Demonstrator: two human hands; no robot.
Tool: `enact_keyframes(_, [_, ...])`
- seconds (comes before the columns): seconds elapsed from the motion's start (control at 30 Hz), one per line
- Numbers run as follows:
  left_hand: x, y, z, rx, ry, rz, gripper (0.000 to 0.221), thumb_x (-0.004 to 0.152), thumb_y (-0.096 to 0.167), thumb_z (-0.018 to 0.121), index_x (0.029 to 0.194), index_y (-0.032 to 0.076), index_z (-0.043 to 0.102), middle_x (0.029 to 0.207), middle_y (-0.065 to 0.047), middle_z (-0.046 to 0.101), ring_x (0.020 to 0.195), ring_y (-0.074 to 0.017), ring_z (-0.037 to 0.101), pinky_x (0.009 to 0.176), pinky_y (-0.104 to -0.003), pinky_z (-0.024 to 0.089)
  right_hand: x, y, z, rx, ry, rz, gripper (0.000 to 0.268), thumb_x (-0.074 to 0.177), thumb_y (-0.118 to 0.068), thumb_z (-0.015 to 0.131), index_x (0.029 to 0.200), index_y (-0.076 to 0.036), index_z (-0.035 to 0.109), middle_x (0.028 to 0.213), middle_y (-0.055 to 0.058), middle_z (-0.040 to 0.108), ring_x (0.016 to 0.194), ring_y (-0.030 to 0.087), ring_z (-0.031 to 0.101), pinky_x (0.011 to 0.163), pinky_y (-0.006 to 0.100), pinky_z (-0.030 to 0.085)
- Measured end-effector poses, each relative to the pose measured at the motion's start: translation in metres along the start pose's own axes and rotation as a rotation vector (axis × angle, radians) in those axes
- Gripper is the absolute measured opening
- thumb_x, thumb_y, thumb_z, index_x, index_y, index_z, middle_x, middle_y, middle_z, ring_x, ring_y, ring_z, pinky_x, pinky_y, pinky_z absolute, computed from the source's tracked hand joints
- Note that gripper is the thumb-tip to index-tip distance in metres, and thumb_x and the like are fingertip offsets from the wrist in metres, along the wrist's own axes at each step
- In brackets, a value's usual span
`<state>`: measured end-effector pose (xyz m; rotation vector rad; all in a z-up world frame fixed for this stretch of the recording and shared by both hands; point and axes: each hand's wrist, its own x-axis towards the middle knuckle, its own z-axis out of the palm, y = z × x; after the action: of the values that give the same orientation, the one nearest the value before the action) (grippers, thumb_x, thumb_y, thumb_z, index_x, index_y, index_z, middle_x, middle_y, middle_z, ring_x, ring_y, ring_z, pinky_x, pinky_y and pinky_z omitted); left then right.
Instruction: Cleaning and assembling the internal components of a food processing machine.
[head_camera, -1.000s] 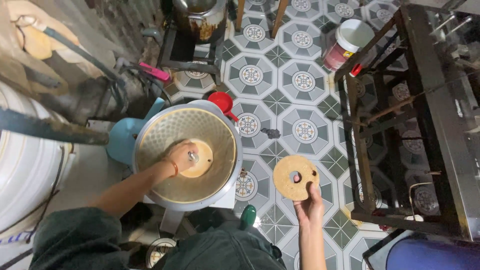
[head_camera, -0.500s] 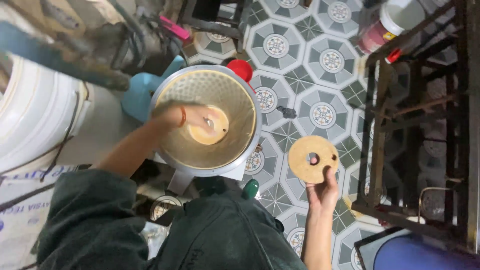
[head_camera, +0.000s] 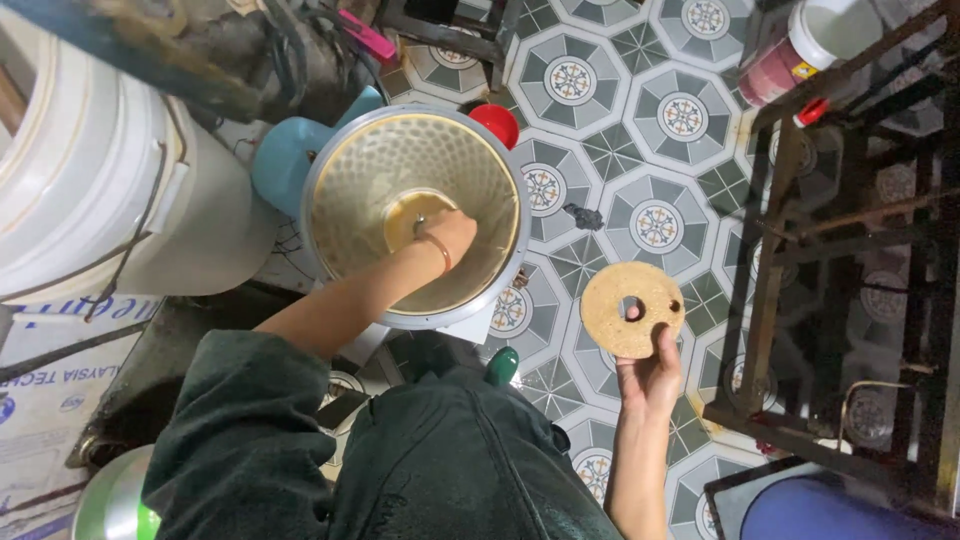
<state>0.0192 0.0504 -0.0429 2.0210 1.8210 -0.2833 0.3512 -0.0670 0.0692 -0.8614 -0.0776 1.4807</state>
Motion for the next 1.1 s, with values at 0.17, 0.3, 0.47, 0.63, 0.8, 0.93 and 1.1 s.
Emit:
enact_keyframes(0.17, [0.003,-0.002,0.011,0.014,0.03,-0.01,0.024,0.094,-0.001,0.058,0.089,0.002,0.081,0.084,-0.021,0.076,0.089,-0.0398,0.076,0.071,-0.055,0.062,0.017,-0.004,-0.023,-0.039,-0.015,0.022,0.044,0.1,-0.02,0.058,0.139,-0.003,0.045,0.123,0.013,0.058,0.116,0.027,0.062,0.104,0.051,0.056])
enact_keyframes(0.3, [-0.009,-0.007,0.014,-0.003,0.043,0.01,0.023,0.091,-0.004,0.059,0.086,0.003,0.08,0.083,-0.022,0.076,0.086,-0.0401,0.076,0.069,-0.054,0.063,0.027,-0.007,-0.028,-0.036,-0.001,0.026,0.043,0.1,-0.019,0.059,0.138,-0.003,0.047,0.124,0.014,0.059,0.116,0.027,0.062,0.104,0.051,0.055])
enact_keyframes(0.47, [-0.028,-0.003,0.004,-0.025,0.12,0.005,0.028,0.093,-0.006,0.053,0.098,0.004,0.079,0.106,-0.019,0.076,0.092,-0.039,0.076,0.078,-0.056,0.062,0.047,-0.005,-0.032,0.003,0.005,0.039,0.049,0.099,-0.018,0.063,0.141,0.0,0.044,0.132,0.013,0.058,0.123,0.03,0.062,0.107,0.054,0.054])
enact_keyframes(0.63, [-0.043,-0.004,-0.007,-0.179,0.15,-0.056,0.031,0.097,-0.001,0.047,0.108,0.008,0.075,0.116,-0.013,0.073,0.099,-0.0373,0.075,0.086,-0.052,0.061,0.058,-0.002,-0.029,0.016,-0.001,0.073,0.049,0.099,-0.019,0.061,0.141,-0.001,0.042,0.132,0.015,0.057,0.122,0.031,0.061,0.106,0.055,0.054])
enact_keyframes(0.8, [-0.031,-0.008,0.023,0.051,0.251,0.068,0.028,0.095,0.007,0.052,0.093,0.015,0.079,0.107,-0.008,0.075,0.085,-0.0319,0.077,0.073,-0.046,0.063,0.057,-0.001,-0.025,0.035,0.004,0.069,0.048,0.1,-0.017,0.059,0.141,0.0,0.04,0.134,0.017,0.055,0.123,0.033,0.06,0.107,0.058,0.053])
enact_keyframes(0.93, [-0.037,-0.002,0.018,0.101,0.31,0.098,0.025,0.092,0.004,0.055,0.089,0.013,0.079,0.101,-0.011,0.075,0.078,-0.0321,0.077,0.067,-0.046,0.062,0.054,-0.004,-0.034,0.02,0.001,0.065,0.049,0.1,-0.018,0.06,0.142,-0.001,0.041,0.134,0.017,0.056,0.126,0.033,0.059,0.109,0.058,0.051])
enact_keyframes(1.1, [-0.023,-0.011,0.046,0.121,0.465,0.106,0.021,0.091,0.004,0.055,0.088,0.008,0.076,0.095,-0.014,0.073,0.072,-0.0334,0.076,0.059,-0.046,0.061,0.044,-0.006,-0.04,0.102,0.007,0.06,0.043,0.1,-0.016,0.061,0.137,-0.002,0.046,0.134,0.018,0.057,0.126,0.034,0.06,0.109,0.059,0.05])
